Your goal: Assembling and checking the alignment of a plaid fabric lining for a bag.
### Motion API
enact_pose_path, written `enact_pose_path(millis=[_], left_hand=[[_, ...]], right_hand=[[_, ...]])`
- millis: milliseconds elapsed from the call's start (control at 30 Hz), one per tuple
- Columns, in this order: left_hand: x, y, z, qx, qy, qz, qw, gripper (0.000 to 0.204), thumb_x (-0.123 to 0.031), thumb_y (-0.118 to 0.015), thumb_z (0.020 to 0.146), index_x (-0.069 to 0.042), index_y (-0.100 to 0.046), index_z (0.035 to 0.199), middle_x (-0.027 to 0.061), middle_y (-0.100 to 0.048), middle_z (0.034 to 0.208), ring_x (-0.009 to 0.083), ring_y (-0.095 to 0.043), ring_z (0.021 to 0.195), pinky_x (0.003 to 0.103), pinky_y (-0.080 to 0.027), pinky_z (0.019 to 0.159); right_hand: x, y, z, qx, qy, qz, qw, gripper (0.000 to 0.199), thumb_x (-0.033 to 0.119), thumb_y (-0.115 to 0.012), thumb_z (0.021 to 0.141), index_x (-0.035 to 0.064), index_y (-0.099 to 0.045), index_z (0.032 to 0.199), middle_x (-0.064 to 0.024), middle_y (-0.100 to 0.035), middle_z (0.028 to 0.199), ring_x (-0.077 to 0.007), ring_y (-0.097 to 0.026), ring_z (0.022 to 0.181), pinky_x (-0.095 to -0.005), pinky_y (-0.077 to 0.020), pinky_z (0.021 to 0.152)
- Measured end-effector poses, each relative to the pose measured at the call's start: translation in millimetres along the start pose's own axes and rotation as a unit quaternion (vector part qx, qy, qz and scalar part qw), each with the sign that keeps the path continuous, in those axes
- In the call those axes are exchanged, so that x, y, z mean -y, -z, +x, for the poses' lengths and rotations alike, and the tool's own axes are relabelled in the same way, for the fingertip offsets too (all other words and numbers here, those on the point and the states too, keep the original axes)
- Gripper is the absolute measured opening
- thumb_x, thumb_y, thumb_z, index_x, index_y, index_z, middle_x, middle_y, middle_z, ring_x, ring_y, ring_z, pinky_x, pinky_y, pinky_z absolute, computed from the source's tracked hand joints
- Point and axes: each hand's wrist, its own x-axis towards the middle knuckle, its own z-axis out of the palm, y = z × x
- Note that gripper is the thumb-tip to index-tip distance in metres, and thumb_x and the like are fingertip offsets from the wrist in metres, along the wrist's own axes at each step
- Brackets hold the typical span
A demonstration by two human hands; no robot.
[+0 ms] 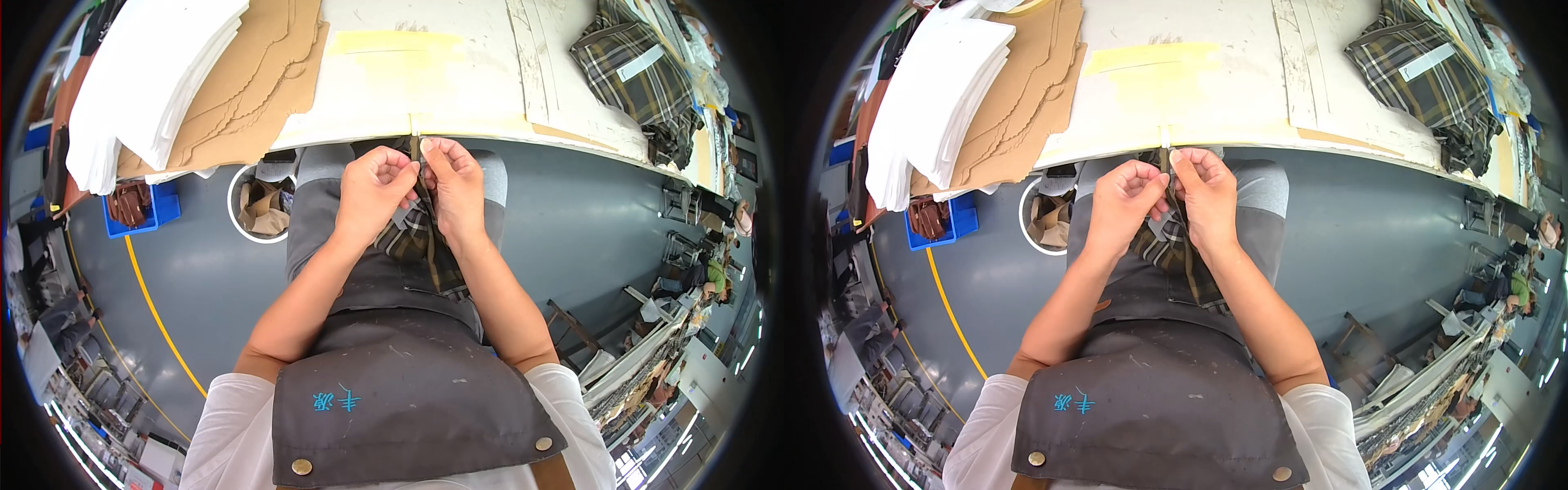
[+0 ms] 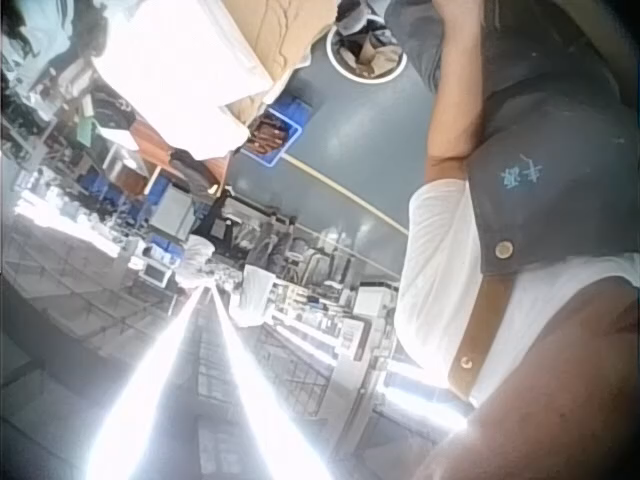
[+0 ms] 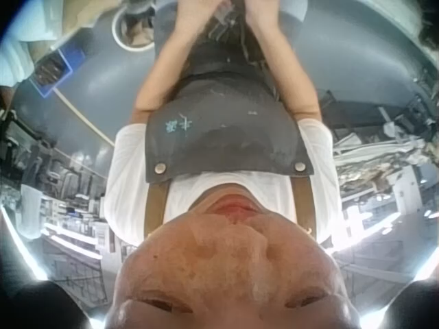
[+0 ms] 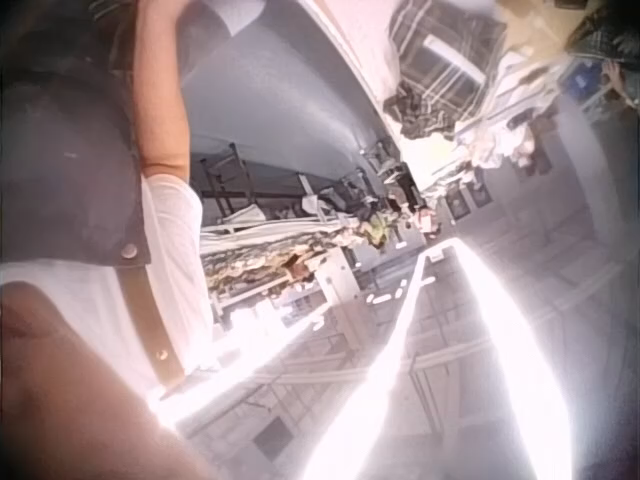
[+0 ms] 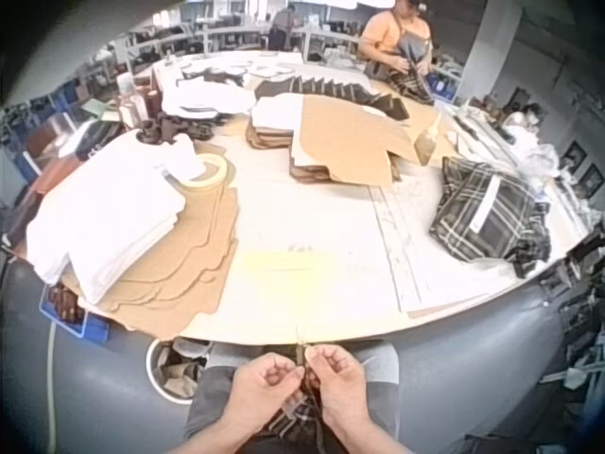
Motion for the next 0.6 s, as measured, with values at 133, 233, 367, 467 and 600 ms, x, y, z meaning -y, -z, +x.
enact_pose_path(millis=[133,233,367,467,600], left_hand=[[0,3,1,0.025,0.006,-0.034,0.999,0.01,-0.007,-0.061,0.082,0.002,-0.058,0.083,0.0061,-0.059,0.065,0.0098,-0.056,0.055,0.021,-0.044,0.047],[-1,3,0,0.023,0.002,-0.035,0.999,0.009,-0.006,-0.06,0.082,0.002,-0.058,0.084,0.0071,-0.06,0.066,0.0106,-0.057,0.055,0.021,-0.045,0.048],[-2,2,-1,0.023,-0.001,-0.044,0.999,0.008,-0.005,-0.059,0.083,0.003,-0.057,0.084,0.0083,-0.06,0.068,0.0117,-0.058,0.057,0.022,-0.047,0.05],[-2,2,-2,0.025,-0.004,-0.046,0.999,0.008,-0.005,-0.059,0.083,0.003,-0.057,0.085,0.0081,-0.06,0.068,0.0121,-0.059,0.057,0.023,-0.048,0.051],[-2,2,-2,0.023,-0.01,-0.036,0.999,0.007,-0.004,-0.057,0.083,0.003,-0.056,0.085,0.0086,-0.06,0.068,0.0132,-0.059,0.056,0.024,-0.049,0.05]], right_hand=[[8,-4,-8,0.001,0.013,-0.036,0.999,0.008,0.009,-0.062,0.082,0.0024,-0.057,0.085,0.0009,-0.055,0.073,-0.0053,-0.048,0.062,-0.0191,-0.0397,0.057],[9,5,-11,0.021,0.025,-0.071,0.997,0.009,0.005,-0.061,0.082,-0.0001,-0.057,0.088,-0.0005,-0.056,0.075,-0.0065,-0.051,0.066,-0.0201,-0.0418,0.06],[8,13,-10,0.051,0.033,-0.058,0.996,0.013,0.001,-0.06,0.08,-0.0027,-0.057,0.093,-0.0027,-0.058,0.077,-0.0074,-0.052,0.067,-0.021,-0.0431,0.062],[9,12,-10,0.047,0.019,-0.048,0.998,0.014,-0.001,-0.059,0.079,-0.003,-0.058,0.093,-0.0034,-0.058,0.078,-0.0076,-0.052,0.067,-0.021,-0.0432,0.061],[11,9,-10,0.035,0.023,-0.08,0.996,0.015,-0.002,-0.058,0.079,-0.0033,-0.058,0.094,-0.004,-0.059,0.078,-0.0081,-0.052,0.067,-0.0211,-0.0431,0.061]])
